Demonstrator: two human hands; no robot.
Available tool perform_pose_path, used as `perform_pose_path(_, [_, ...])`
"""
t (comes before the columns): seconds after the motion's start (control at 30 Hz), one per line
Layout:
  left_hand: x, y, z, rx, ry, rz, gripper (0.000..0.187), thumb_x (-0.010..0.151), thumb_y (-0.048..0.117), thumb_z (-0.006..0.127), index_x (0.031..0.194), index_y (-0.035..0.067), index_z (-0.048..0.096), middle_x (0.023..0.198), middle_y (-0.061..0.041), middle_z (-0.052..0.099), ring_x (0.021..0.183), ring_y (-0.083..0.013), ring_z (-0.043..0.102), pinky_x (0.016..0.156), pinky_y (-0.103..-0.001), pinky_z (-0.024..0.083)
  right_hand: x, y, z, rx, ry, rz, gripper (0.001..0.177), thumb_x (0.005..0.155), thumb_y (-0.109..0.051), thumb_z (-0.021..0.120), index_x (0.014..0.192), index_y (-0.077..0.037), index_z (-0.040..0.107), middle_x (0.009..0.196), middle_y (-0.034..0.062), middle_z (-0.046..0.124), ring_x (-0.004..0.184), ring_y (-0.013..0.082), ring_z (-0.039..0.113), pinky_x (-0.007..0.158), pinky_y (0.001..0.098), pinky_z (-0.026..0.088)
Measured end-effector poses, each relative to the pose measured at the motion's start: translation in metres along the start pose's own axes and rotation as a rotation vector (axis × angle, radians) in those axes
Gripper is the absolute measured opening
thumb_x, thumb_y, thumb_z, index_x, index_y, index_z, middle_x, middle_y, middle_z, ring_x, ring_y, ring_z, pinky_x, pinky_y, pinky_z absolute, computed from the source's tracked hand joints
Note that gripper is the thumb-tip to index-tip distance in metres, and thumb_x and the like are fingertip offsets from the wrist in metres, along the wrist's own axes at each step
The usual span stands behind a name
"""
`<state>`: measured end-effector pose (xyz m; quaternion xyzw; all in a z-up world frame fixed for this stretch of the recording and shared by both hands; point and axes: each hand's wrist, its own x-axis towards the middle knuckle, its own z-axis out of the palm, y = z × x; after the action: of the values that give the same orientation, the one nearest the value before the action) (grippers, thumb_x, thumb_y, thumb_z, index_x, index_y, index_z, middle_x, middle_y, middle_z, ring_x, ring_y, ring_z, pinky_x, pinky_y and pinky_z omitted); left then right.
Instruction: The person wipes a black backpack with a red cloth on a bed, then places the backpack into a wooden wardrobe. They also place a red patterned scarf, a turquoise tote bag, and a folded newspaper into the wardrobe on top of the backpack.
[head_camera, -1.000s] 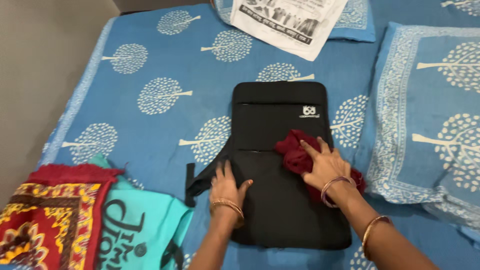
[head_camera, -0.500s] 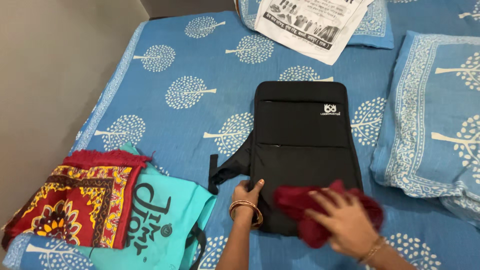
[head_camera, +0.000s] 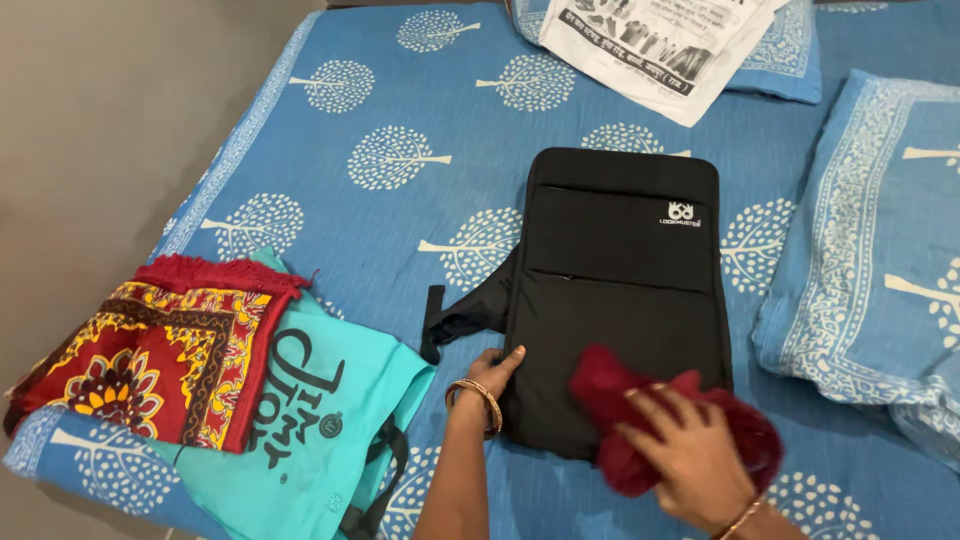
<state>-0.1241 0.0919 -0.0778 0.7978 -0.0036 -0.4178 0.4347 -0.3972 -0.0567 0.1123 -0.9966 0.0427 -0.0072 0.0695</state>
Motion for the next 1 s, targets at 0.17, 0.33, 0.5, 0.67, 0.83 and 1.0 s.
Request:
perform_pose_path(0.17, [0.032,-0.016,-0.019,-0.213,-0.113,-0.189,0.11,0.086,0.092,0.031,0.154,0.006,0.046,0.155,-0.022,0.042,0.143,-0.0382,0.038,0.119,-0.05,0.029,0.055,-0.062,0.005,0.059,-0.08,-0.474,0.075,0.047,-0.025,0.083,0.12,-0.014,0.072,0.153,0.0165,0.047,0.139,0.0449,0.041,0.096,0.0746,0.038])
perform_pose_path(0.33, [-0.014,-0.015,-0.047,-0.872,-0.406,-0.271,0.122,0.078,0.098,0.022,0.155,0.005,0.041,0.16,-0.03,0.046,0.149,-0.0477,0.04,0.118,-0.062,0.032,0.111,-0.047,0.003,0.057,-0.076,-0.45,0.054,0.062,-0.023,0.08,0.115,-0.016,0.074,0.144,0.0133,0.053,0.131,0.0382,0.046,0.091,0.0652,0.043])
perform_pose_path(0.5, [-0.066,0.024,-0.045,-0.548,-0.296,-0.282,0.119,0.073,0.098,0.023,0.156,0.015,0.042,0.164,-0.016,0.04,0.154,-0.0297,0.028,0.116,-0.062,0.029,0.141,0.043,-0.028,-0.077,0.057,0.135,0.059,0.065,-0.018,0.072,0.123,-0.029,0.068,0.148,0.0024,0.052,0.128,0.0325,0.051,0.093,0.0551,0.051])
perform_pose_path(0.67, [-0.07,0.034,-0.044,-0.521,-0.327,-0.295,0.116,0.075,0.097,0.022,0.156,0.017,0.043,0.163,-0.016,0.039,0.153,-0.0311,0.03,0.115,-0.062,0.03,0.142,0.068,-0.045,-0.111,-0.218,0.44,0.07,0.069,-0.021,0.073,0.135,-0.038,0.061,0.149,0.0004,0.048,0.128,0.0307,0.05,0.1,0.056,0.048])
perform_pose_path(0.83, [-0.057,0.017,-0.044,-0.589,-0.387,-0.271,0.119,0.074,0.1,0.017,0.153,0.015,0.043,0.158,-0.018,0.051,0.15,-0.0327,0.04,0.113,-0.06,0.03,0.12,-0.026,-0.029,-0.009,-0.249,-0.012,0.073,0.062,-0.014,0.071,0.133,-0.031,0.066,0.155,0.0006,0.046,0.133,0.031,0.044,0.096,0.0542,0.044])
perform_pose_path(1.0, [-0.051,0.014,-0.046,-0.907,-0.57,-0.223,0.123,0.074,0.1,0.022,0.151,0.009,0.052,0.156,-0.019,0.052,0.149,-0.0414,0.043,0.113,-0.061,0.039,0.146,-0.077,-0.009,-0.042,-0.215,-0.345,0.059,0.067,-0.018,0.075,0.125,-0.02,0.069,0.148,0.0103,0.048,0.132,0.038,0.044,0.095,0.0666,0.04])
